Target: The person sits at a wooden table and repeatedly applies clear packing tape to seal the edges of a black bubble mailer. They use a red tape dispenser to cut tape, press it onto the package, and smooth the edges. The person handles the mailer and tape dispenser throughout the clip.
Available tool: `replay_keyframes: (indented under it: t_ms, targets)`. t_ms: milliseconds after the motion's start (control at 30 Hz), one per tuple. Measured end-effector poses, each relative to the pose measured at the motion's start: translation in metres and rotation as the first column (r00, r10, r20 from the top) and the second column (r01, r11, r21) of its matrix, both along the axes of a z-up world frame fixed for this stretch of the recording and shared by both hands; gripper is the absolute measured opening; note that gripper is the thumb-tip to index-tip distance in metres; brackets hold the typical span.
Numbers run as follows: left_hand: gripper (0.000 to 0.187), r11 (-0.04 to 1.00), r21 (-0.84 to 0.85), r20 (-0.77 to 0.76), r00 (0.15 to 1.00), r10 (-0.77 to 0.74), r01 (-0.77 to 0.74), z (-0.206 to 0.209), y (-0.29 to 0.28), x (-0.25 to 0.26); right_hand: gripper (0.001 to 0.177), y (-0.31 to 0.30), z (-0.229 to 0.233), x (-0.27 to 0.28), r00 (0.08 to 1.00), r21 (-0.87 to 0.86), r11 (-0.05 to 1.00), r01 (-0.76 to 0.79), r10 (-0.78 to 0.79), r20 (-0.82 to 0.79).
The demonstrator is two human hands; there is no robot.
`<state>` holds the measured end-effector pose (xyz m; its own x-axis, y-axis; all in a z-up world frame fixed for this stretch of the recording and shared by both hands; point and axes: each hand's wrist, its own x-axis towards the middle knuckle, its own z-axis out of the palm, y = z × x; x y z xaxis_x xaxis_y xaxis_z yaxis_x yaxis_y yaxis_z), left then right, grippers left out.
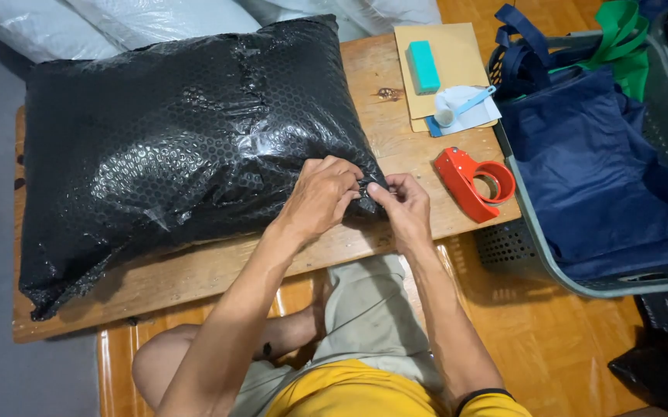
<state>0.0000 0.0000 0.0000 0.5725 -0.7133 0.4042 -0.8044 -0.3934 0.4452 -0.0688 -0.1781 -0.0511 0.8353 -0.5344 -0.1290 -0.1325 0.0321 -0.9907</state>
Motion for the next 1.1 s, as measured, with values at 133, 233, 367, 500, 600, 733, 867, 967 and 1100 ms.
replay_keyframes:
  t_ms: [133, 233, 367, 500, 600, 733, 867, 967, 1100]
  targets:
    - [0.007, 1.0, -0.013, 0.002, 1.0, -0.021, 0.021, 0.002, 0.001, 0.0, 0.025, -0.001, 0.015, -0.01, 0.997, 0.249, 0.966, -0.062, 0.048, 0.06]
    - [0.007, 1.0, -0.009, 0.005, 1.0, -0.026, 0.026, 0.001, 0.001, 0.001, 0.027, -0.009, 0.017, -0.014, 0.996, 0.305, 0.949, -0.08, 0.065, 0.061]
    - [0.008, 1.0, 0.011, -0.003, 1.0, -0.016, 0.016, 0.0, 0.002, 0.001, 0.032, 0.001, 0.029, -0.016, 0.995, 0.032, 0.995, -0.092, 0.091, 0.033]
    - [0.009, 1.0, 0.02, 0.002, 1.0, -0.01, 0.009, -0.003, 0.001, 0.002, 0.039, 0.002, -0.002, -0.007, 0.996, -0.15, 0.985, -0.089, 0.092, 0.008]
    - [0.01, 0.999, 0.036, -0.012, 1.0, 0.003, -0.003, -0.005, 0.003, 0.001, 0.045, 0.005, 0.006, -0.013, 0.994, -0.17, 0.98, -0.107, 0.108, -0.004]
    - [0.01, 0.999, 0.037, -0.02, 0.999, -0.03, 0.031, -0.006, 0.002, 0.004, 0.047, 0.004, 0.007, -0.015, 0.989, -0.174, 0.977, -0.121, 0.133, 0.059]
    - [0.011, 0.999, 0.024, -0.039, 0.999, -0.023, 0.024, 0.0, 0.003, 0.002, 0.056, 0.004, 0.009, -0.015, 0.985, -0.216, 0.967, -0.135, 0.155, 0.08]
    - [0.012, 1.0, 0.026, -0.005, 1.0, -0.016, 0.016, -0.001, 0.002, 0.003, 0.065, 0.007, 0.009, -0.02, 0.984, -0.332, 0.93, -0.158, 0.175, 0.024]
    - [0.013, 0.999, 0.039, 0.05, 0.999, -0.004, 0.003, -0.003, 0.001, 0.003, 0.073, 0.007, 0.0, -0.016, 0.978, -0.294, 0.933, -0.206, 0.196, -0.065]
